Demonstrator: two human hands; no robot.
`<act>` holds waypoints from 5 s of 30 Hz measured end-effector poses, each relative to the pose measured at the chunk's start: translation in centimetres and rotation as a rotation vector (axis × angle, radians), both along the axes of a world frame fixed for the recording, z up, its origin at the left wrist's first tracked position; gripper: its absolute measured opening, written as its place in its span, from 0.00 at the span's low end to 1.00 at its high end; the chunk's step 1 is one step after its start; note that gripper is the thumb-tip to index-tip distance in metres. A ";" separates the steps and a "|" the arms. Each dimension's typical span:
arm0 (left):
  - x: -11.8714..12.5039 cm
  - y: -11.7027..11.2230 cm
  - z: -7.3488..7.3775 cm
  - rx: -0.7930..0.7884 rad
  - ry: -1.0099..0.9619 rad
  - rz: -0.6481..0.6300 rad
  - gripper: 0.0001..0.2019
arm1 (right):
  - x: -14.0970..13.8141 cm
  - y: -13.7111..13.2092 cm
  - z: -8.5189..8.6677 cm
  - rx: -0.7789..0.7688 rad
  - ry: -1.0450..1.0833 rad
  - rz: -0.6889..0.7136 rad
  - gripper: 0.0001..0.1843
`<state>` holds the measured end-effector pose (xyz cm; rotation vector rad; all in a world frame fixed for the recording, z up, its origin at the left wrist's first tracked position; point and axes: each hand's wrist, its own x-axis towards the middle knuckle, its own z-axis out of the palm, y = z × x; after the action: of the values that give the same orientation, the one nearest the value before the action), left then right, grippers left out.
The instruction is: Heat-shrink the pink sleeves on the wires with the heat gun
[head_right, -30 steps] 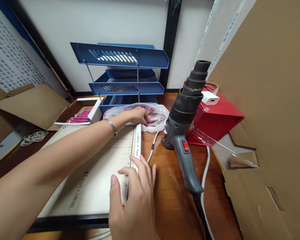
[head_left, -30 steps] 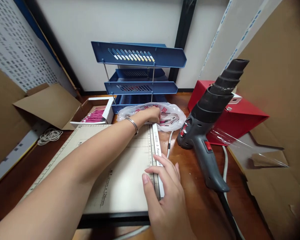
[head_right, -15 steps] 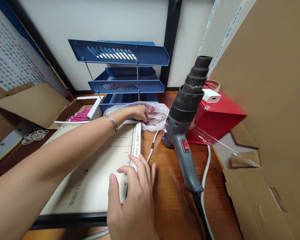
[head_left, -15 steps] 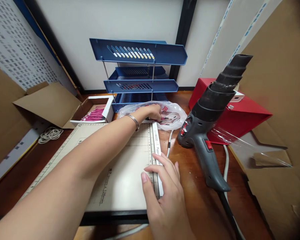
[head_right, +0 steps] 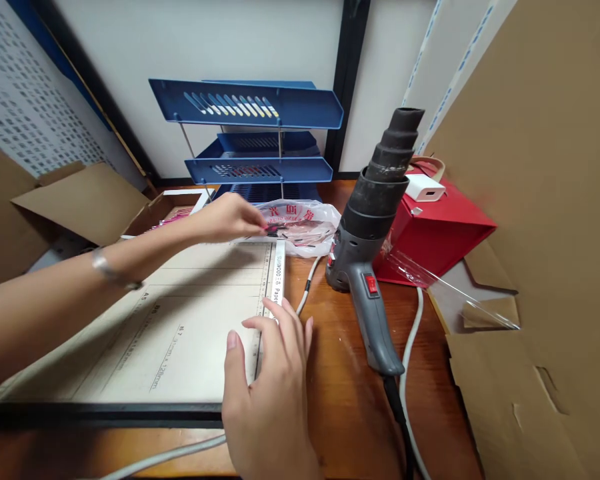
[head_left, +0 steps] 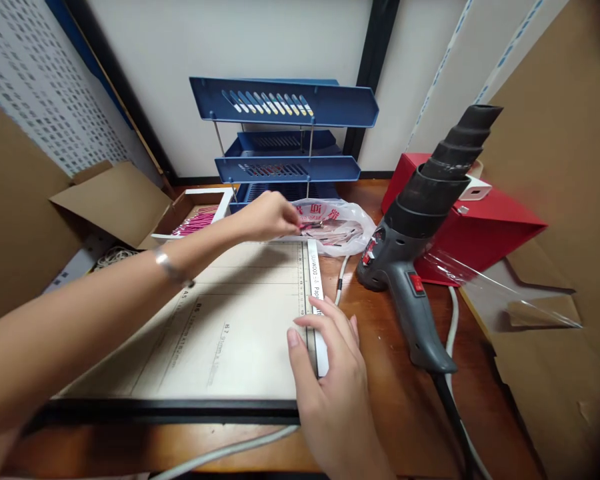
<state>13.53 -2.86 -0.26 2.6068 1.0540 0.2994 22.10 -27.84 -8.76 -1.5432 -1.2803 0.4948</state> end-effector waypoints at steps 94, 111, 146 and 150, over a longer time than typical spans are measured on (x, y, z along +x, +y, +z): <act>-5.3 -8.8 0.9 0.002 0.190 0.029 0.08 | 0.2 0.0 -0.8 0.071 0.135 -0.097 0.15; 10.9 3.3 -4.4 -0.028 0.278 -0.032 0.14 | -1.4 0.5 -1.7 0.131 0.175 -0.223 0.12; 10.6 2.9 -3.8 -0.137 0.543 -0.220 0.10 | -0.4 0.6 -1.4 0.210 0.006 -0.152 0.11; 10.4 2.3 -3.8 -0.068 0.528 -0.219 0.11 | 0.1 0.7 -1.7 0.224 -0.040 -0.141 0.11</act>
<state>23.93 -0.53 -4.03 2.7698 0.8859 -0.4926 22.24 -27.12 -10.42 -1.4476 -1.2035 0.2231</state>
